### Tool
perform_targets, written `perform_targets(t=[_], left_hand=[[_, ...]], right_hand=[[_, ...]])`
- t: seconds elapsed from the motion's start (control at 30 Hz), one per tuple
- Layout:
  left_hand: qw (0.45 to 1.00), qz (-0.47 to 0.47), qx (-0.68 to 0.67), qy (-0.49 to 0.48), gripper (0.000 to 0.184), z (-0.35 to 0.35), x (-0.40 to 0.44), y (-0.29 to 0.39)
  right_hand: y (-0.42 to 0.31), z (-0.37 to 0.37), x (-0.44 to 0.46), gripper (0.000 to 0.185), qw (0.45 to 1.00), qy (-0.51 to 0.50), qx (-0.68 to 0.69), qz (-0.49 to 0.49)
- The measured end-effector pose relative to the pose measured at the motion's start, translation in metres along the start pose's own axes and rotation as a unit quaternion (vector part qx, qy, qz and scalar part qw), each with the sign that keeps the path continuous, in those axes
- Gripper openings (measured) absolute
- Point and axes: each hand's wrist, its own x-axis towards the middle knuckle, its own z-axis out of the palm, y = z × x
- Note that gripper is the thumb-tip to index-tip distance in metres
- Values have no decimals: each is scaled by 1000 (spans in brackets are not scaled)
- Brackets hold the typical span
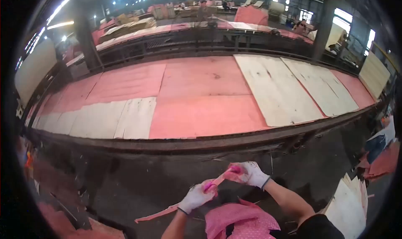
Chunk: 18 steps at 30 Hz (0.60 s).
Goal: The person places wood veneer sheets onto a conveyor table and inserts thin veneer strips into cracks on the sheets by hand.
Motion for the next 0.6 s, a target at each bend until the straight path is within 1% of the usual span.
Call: perform_targets(t=[0.03, 0.07, 0.1, 0.17, 0.27, 0.3, 0.37, 0.4, 0.43, 0.47, 0.5, 0.57, 0.6], left_hand=[[997, 1, 76, -2, 39, 13, 16, 4], [995, 22, 100, 8, 38, 25, 22, 18], [992, -4, 126, 3, 36, 40, 33, 25], [995, -14, 94, -26, 38, 51, 60, 43], [997, 23, -29, -64, 41, 83, 94, 48], [996, 21, -16, -86, 42, 89, 108, 53], [992, 11, 6, -129, 45, 102, 132, 90], [989, 20, -36, -140, 43, 116, 144, 93], [986, 33, -79, -146, 41, 130, 160, 98], [980, 51, -123, -146, 40, 143, 179, 105], [980, 24, -116, -158, 38, 155, 204, 98], [980, -26, -106, -168, 35, 180, 255, 69], [987, 3, -87, -137, 29, 194, 272, 79]], right_hand=[[13, -9, -13, 42, 1000, 14, 5, 17], [29, -8, -29, 42, 996, 86, -1, 3], [42, -15, -38, 42, 995, 101, -18, 9], [41, -29, -52, 42, 992, 120, -39, 29], [73, -56, -68, 32, 984, 164, -60, 33], [85, -68, -70, 31, 982, 178, -51, 35], [113, -95, -71, 30, 978, 201, -32, 39], [136, -111, -71, 28, 977, 211, -26, 17], [164, -123, -71, 27, 981, 194, 12, 23], [173, -146, -78, 27, 981, 186, 35, 49], [183, -173, -80, 27, 980, 177, 55, 68], [236, -188, -75, 28, 978, 203, 0, 39], [260, -196, -71, 28, 979, 198, 12, 50]])
